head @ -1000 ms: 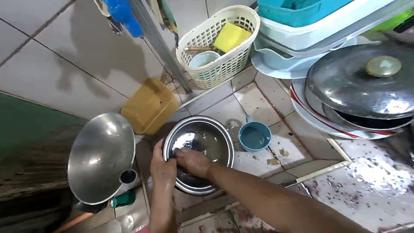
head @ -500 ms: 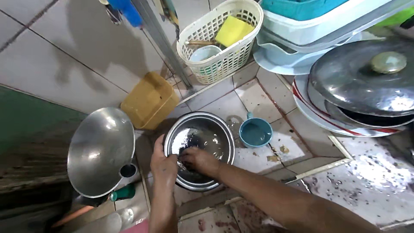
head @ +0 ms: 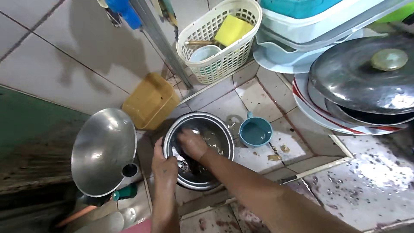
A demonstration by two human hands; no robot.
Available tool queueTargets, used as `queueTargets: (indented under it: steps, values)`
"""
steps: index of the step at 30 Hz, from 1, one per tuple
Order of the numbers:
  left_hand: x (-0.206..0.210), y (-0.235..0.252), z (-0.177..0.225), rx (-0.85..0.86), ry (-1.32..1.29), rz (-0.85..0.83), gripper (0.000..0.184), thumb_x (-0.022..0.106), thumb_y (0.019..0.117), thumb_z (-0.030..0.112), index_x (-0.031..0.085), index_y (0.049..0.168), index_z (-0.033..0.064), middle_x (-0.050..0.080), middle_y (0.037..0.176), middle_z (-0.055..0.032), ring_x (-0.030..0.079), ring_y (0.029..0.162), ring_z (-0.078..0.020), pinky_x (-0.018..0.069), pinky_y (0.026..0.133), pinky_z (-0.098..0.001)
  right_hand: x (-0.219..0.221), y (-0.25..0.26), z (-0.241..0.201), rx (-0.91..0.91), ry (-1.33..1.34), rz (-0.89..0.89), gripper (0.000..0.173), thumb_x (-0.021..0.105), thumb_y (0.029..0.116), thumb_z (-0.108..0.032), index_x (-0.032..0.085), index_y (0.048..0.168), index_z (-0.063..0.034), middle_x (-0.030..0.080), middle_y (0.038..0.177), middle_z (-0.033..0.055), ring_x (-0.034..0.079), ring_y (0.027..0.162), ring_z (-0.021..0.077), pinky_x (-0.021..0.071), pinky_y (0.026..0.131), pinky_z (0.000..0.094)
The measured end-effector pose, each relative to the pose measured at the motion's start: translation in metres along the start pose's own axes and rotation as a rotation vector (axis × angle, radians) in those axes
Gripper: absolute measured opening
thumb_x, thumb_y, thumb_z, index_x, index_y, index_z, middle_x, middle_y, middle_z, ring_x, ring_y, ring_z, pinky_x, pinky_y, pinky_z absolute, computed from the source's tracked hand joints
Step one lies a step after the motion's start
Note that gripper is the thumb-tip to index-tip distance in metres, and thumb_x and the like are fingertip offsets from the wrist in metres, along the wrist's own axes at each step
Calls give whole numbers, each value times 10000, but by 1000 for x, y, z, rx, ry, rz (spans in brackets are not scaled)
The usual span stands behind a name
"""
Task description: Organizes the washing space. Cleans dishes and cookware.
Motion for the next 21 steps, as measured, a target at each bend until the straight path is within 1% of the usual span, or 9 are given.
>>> queueTargets:
  steps: [2,5,8,10,12,15,17,19,21]
  values:
    - [-3,0,-5,-25,-11,-4,725,585,846,-105,478,1491,210,633,1339,-92,649,1152,-213,561,913,-479,-8,5,24,209,3,75,220,639,979,-78,706,1174,-1,629,1277,238,597,1237,408,524,1010,550]
    - [-7,5,-17,-37,-40,-32,756,595,845,-78,454,1509,253,619,1370,-82,645,1155,-243,561,880,-509,-7,4,40,305,-25,131,220,639,992,-111,711,1171,-6,639,1239,236,608,1207,413,536,980,548]
    - [-6,-5,-34,-5,-211,-3,789,595,910,20,293,1595,266,428,1569,-62,539,1315,-212,527,986,-462,-4,12,47,389,-45,47,237,608,1008,-115,700,1201,-12,622,1291,218,577,1257,399,518,1012,536]
    - [11,-24,-50,25,-373,72,888,628,911,51,137,1637,197,316,1630,-100,456,1402,-189,471,1088,-403,-10,18,56,487,-19,43,252,599,1016,-123,696,1220,-13,610,1328,213,557,1289,401,503,1037,546]
    - [35,-51,-68,-10,-450,179,968,666,872,89,64,1630,103,349,1587,-176,479,1375,-195,469,1088,-361,-10,18,58,516,-22,69,245,606,1011,-131,700,1210,-24,616,1322,198,560,1287,386,501,1044,529]
    - [52,-70,-71,-75,-517,306,987,645,809,20,59,1604,34,397,1516,-238,528,1298,-207,498,1029,-334,1,16,50,487,-39,31,262,623,1005,-146,702,1234,-46,616,1336,183,555,1296,376,503,1045,527]
    - [50,-62,-68,-108,-609,273,966,589,806,-64,70,1607,87,390,1521,-209,539,1282,-214,524,996,-361,10,14,39,439,-17,-55,304,628,997,-158,689,1279,-63,604,1376,180,541,1326,369,473,1085,533]
    - [41,-47,-62,-145,-649,232,921,549,810,-139,162,1599,139,426,1505,-181,557,1260,-241,545,960,-417,24,11,21,284,69,-67,295,663,973,-166,706,1239,-45,639,1327,199,570,1301,363,462,1105,529]
    - [28,-36,-56,-145,-585,197,857,534,818,-152,255,1576,132,486,1456,-177,588,1214,-254,562,919,-444,38,3,3,176,214,-93,275,672,962,-143,708,1198,-8,648,1301,210,589,1278,352,464,1108,517]
Point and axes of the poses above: each hand's wrist, its own y-axis towards the middle knuckle, its own x-axis out of the palm, z = x × y, the point moved 7 cm from there along y, towards the middle knuckle
